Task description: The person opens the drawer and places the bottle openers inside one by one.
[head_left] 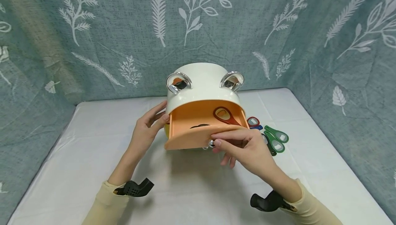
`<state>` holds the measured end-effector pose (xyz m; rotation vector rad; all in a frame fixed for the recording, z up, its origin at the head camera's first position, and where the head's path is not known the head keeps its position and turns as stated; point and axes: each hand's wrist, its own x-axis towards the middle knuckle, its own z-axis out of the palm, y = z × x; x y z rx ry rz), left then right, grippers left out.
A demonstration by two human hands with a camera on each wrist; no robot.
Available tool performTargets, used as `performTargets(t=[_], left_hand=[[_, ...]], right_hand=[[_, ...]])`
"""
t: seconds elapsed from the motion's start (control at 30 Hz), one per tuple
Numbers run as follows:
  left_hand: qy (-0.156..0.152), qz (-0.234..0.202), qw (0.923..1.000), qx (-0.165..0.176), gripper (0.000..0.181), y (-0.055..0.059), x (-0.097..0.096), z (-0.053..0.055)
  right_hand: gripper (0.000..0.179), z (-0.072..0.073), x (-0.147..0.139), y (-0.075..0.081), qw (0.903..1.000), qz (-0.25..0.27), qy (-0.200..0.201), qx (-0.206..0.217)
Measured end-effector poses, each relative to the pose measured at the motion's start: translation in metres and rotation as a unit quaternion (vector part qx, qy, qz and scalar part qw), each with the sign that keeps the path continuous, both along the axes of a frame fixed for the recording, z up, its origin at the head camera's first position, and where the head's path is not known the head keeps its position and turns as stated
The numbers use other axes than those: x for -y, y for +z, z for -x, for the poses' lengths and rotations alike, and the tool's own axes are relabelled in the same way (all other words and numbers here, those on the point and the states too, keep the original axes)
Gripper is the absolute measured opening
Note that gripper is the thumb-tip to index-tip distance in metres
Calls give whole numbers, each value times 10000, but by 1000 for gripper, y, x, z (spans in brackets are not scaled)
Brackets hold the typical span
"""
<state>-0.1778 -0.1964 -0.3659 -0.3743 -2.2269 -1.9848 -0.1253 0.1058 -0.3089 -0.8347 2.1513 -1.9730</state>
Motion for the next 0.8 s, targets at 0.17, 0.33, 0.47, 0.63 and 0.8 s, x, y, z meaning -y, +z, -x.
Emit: performTargets(t=[0.17,0.33,0.47,0.63,0.8], left_hand=[[41,-9,10000,3,48,0,-1,0],[19,-28,10000,23,48,0,-1,0],[28,-4,10000,39,48,2,-2,0],[45,23,10000,32,47,3,-3,-1],[38,25,10000,18,47,1,-3,-3]], right_hand=[[19,0,3,-5,10000,-31,-11,67],[21,-2,6,-8,9998,52,-151,81],[22,-3,7,-9,9996,118,-213,117],[22,-3,8,-11,9996,183,-165,123],[21,-2,8,-14,9996,201,-173,124]])
